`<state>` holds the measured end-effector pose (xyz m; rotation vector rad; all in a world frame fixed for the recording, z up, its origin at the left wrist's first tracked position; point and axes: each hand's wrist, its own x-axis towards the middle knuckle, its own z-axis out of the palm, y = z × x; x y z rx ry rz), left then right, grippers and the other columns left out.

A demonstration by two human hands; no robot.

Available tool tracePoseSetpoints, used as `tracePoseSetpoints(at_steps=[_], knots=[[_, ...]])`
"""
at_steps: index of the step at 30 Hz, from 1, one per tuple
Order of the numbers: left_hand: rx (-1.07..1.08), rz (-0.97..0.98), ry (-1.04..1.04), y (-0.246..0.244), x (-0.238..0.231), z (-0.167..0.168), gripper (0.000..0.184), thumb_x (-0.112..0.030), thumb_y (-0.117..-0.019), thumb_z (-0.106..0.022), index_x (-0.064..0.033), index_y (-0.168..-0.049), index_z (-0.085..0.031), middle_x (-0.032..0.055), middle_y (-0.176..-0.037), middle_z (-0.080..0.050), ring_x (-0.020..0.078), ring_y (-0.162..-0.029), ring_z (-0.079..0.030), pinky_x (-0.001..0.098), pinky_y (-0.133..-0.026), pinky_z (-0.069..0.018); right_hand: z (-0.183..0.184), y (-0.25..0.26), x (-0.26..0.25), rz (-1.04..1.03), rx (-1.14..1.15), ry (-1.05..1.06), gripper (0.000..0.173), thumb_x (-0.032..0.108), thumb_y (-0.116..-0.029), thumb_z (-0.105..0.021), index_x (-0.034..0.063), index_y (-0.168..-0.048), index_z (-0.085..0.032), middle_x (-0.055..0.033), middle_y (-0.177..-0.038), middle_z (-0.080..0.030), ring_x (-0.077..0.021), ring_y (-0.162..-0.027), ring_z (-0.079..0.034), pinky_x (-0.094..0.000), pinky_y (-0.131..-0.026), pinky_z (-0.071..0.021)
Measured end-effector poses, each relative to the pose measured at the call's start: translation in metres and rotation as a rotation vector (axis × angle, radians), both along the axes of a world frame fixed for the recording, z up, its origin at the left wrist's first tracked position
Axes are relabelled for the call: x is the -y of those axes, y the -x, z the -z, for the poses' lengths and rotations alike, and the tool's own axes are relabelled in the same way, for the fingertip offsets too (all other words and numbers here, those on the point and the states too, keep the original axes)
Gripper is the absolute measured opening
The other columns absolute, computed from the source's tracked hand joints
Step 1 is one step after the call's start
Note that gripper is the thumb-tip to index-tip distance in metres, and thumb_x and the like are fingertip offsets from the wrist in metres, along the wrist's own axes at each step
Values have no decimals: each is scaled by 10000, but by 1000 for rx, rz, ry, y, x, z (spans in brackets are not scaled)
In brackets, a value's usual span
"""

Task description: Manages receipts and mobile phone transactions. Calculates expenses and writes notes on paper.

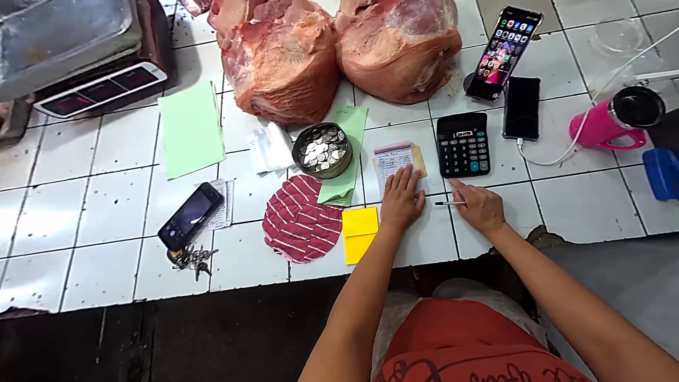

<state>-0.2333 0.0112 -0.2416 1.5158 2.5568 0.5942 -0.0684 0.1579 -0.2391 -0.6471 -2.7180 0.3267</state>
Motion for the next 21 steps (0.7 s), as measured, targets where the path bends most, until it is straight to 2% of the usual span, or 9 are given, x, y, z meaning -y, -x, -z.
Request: tracePoseSetpoints(at_steps=[6,10,13,21], knots=[[3,-3,-5,-1,-1,0,491,-318,-1009,-493,-115,-1448,-575,112,-1579,-466,286,-1476,-418,495,-1220,-275,2,-12,-10,35,-81,-8,381,215,-998,-523,41,-1280,-711,-157,-817,-745,-328,-650,-714,-462,-564,-558],[-10,-10,-26,-1,0,1,472,-311,-1012,-495,-114,-1429,-595,110,-1571,-479,283,-1462,-440,494,-1211,-291,2,-20,-24,139,-58,16,423,193,-992,-552,5,-1362,-639,-188,-779,-725,-363,-621,-696,-502,-559,-543],[-19,-15,-39,-1,0,2,471,-313,-1008,-492,-114,-1420,-606,107,-1561,-495,299,-1452,-455,506,-1205,-298,0,-21,-29,178,-37,22,458,191,-988,-564,-10,-1398,-602,-199,-808,-734,-382,-646,-708,-522,-574,-552],[-22,-10,-26,0,1,2,484,-323,-1004,-484,-94,-1412,-609,151,-1538,-510,339,-1445,-458,542,-1194,-303,4,-18,-29,165,-29,-29,483,201,-988,-562,41,-1443,-585,-173,-837,-736,-362,-663,-712,-491,-562,-554]])
